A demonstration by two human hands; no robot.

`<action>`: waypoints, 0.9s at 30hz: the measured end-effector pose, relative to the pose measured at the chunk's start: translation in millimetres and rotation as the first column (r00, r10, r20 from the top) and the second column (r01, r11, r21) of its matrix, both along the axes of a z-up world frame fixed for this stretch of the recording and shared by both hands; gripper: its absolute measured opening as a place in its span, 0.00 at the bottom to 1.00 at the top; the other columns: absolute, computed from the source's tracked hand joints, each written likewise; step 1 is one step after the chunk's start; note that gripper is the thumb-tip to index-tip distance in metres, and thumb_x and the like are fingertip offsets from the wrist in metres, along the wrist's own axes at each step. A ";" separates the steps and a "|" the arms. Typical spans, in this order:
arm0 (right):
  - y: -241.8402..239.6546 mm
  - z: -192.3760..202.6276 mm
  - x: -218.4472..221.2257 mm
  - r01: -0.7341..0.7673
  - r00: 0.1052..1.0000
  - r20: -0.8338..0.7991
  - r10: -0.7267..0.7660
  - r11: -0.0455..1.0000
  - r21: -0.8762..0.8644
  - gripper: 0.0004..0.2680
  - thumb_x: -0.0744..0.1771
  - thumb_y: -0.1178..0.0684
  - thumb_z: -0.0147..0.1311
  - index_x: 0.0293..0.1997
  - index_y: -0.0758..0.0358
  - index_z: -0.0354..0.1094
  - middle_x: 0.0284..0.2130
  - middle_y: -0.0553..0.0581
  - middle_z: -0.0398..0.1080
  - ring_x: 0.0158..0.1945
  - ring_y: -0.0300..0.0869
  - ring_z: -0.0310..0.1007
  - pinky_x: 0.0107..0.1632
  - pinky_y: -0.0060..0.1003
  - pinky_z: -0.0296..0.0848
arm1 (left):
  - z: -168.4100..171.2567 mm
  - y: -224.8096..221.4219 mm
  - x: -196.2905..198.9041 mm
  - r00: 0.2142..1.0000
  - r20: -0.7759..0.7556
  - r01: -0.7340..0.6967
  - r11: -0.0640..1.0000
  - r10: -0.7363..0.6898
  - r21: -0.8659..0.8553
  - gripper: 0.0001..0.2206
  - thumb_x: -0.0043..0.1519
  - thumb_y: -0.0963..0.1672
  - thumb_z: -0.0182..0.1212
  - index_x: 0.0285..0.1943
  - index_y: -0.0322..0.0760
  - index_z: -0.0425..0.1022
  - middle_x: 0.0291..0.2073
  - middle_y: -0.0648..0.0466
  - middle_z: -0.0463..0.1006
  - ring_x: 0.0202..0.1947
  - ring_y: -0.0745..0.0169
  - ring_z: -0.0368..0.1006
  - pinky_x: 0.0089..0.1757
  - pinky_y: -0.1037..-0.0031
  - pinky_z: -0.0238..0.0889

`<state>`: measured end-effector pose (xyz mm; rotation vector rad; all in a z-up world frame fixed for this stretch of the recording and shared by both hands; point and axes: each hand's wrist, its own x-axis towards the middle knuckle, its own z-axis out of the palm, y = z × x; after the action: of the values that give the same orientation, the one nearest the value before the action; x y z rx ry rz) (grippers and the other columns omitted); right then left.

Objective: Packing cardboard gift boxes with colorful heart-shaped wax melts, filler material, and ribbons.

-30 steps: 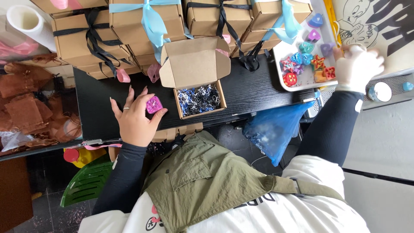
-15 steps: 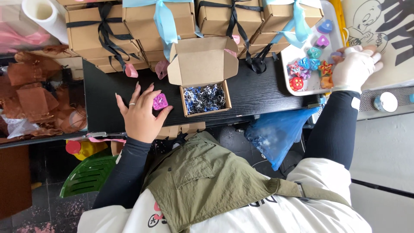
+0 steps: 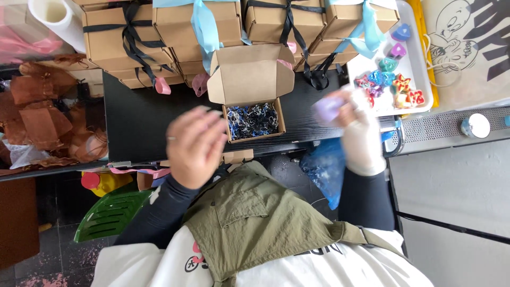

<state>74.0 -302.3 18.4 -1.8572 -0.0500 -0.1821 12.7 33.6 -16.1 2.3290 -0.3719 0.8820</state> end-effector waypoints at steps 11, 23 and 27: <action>68.2 -44.1 -47.9 -0.579 0.792 -0.064 0.608 0.779 0.241 0.09 0.73 0.51 0.48 0.53 0.66 0.68 0.48 0.53 0.64 0.48 0.37 0.69 0.53 0.31 0.72 | 13.7 -41.0 -16.1 0.880 -0.062 0.473 0.880 -0.471 0.026 0.19 0.62 0.39 0.63 0.63 0.37 0.78 0.60 0.44 0.76 0.49 0.55 0.78 0.50 0.70 0.73; 60.1 7.0 -36.9 -0.380 0.923 0.000 0.385 0.913 -0.146 0.16 0.69 0.52 0.56 0.64 0.65 0.61 0.45 0.54 0.67 0.47 0.36 0.68 0.54 0.32 0.70 | -10.8 -39.6 -33.0 0.811 -0.116 0.373 0.659 -0.573 -0.654 0.14 0.60 0.37 0.69 0.56 0.34 0.79 0.52 0.51 0.82 0.49 0.62 0.81 0.47 0.75 0.79; 78.4 -8.8 -38.0 -0.404 0.906 0.204 0.372 0.903 0.146 0.22 0.72 0.50 0.54 0.71 0.63 0.46 0.55 0.56 0.66 0.57 0.39 0.65 0.65 0.35 0.65 | -31.3 -39.1 -23.0 0.633 -0.136 0.080 0.240 -0.762 -0.968 0.13 0.63 0.39 0.67 0.56 0.30 0.75 0.51 0.50 0.81 0.51 0.62 0.77 0.54 0.70 0.71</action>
<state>36.0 -223.9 9.6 -1.6037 -0.5062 -0.0630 -10.3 -5.5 -47.4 1.1254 -0.1703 -0.1024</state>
